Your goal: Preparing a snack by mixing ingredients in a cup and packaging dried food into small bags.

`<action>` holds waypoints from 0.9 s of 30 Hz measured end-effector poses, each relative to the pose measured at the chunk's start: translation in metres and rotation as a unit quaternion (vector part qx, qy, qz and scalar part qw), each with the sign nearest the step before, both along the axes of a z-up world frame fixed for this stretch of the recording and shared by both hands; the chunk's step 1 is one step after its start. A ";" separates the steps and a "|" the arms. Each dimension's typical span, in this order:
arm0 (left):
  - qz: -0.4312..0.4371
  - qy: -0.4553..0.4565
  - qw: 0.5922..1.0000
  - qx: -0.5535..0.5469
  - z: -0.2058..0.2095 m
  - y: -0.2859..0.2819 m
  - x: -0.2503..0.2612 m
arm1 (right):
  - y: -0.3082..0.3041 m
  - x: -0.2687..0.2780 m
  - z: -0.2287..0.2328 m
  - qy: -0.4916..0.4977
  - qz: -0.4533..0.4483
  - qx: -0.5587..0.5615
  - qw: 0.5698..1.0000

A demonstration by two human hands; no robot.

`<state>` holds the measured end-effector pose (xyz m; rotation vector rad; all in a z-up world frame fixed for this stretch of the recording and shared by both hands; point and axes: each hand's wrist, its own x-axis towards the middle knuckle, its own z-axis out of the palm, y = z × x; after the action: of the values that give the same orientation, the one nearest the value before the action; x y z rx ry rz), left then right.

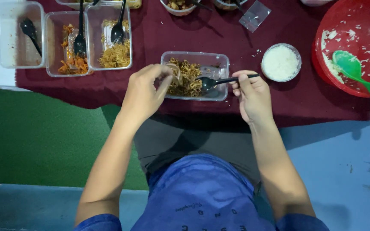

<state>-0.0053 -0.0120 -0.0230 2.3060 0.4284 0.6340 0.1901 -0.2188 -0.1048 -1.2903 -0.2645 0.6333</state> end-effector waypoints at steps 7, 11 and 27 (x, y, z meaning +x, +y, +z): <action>-0.031 -0.033 0.995 0.083 0.001 -0.009 0.007 | -0.005 0.007 0.061 -0.081 -0.005 0.033 0.996; -0.046 -0.063 0.992 0.101 -0.004 -0.014 0.015 | 0.005 -0.001 0.105 -0.291 0.039 0.022 0.956; -0.029 -0.041 0.981 0.188 -0.032 -0.003 0.016 | 0.027 -0.019 0.153 -0.581 0.183 0.006 0.793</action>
<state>0.0112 -0.0153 -0.0554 2.6242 0.2156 0.8355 0.1714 -0.1920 0.0478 -1.4904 -1.5646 0.0551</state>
